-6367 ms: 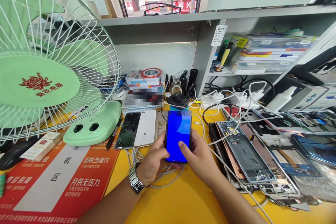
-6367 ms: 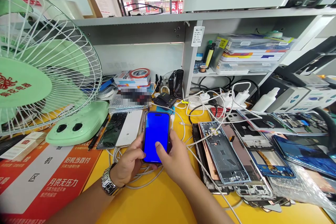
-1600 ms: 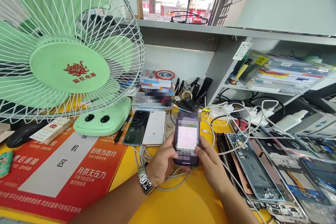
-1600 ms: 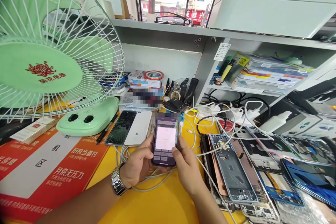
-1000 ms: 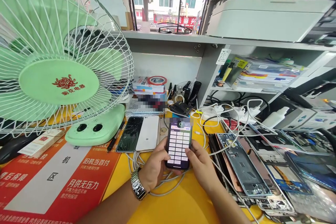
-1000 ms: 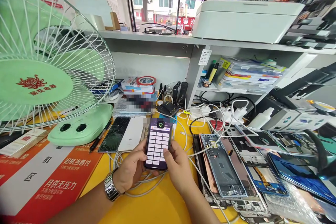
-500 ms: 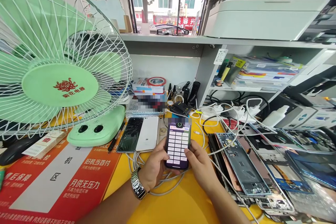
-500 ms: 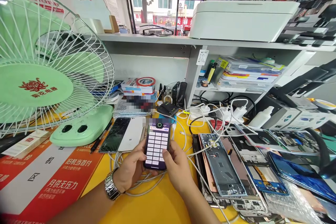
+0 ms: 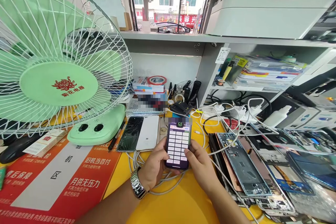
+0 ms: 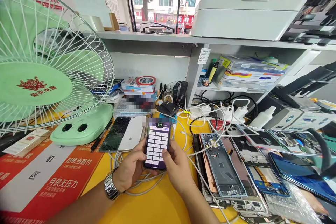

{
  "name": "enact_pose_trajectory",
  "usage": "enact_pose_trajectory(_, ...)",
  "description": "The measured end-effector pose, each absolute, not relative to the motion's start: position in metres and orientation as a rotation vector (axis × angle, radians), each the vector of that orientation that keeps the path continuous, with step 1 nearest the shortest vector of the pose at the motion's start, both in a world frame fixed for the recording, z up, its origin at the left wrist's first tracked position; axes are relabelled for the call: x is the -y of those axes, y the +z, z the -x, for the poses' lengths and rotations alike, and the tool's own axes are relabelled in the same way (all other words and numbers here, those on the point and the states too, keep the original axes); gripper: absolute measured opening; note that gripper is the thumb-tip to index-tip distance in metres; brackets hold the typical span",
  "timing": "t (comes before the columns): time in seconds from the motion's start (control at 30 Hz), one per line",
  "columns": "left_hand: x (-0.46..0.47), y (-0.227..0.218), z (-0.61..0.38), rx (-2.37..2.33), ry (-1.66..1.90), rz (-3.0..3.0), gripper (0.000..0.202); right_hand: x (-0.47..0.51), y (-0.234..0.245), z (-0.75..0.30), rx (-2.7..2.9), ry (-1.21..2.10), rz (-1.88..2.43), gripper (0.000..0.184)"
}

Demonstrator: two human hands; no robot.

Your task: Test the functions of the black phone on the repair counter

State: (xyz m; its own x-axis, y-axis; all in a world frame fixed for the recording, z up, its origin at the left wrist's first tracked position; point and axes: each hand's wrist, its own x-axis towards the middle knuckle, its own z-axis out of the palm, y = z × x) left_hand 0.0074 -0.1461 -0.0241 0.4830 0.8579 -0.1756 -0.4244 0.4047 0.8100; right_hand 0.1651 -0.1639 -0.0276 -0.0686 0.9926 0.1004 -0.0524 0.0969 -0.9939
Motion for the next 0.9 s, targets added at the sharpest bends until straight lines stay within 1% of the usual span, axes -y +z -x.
enact_pose_trajectory(0.33, 0.1463, -0.0186, -0.0094, -0.690, 0.880, -0.749, 0.067, 0.1621, -0.0290, -0.1658, 1.286, 1.198, 1.053, 0.016)
enact_pose_trajectory(0.53, 0.1443, -0.0239, -0.0098, -0.647, 0.911, -0.769, 0.060, 0.1611, -0.0320, -0.1657, 1.261, 1.221, 0.999, 0.017)
enact_pose_trajectory(0.63, 0.1445, -0.0238, -0.0094, -0.644, 0.909, -0.761, 0.060, 0.1613, -0.0313, -0.1653, 1.258, 1.227, 1.003, 0.017)
enact_pose_trajectory(0.73, 0.1451, -0.0212, -0.0094, -0.650, 0.909, -0.738, 0.061, 0.1623, -0.0290, -0.1658, 1.247, 1.259, 0.991, 0.021)
enact_pose_trajectory(0.9, 0.1439, -0.0206, -0.0094, -0.619, 0.940, -0.729, 0.065, 0.1631, -0.0249, -0.1665, 1.222, 1.389, 0.902, 0.037)
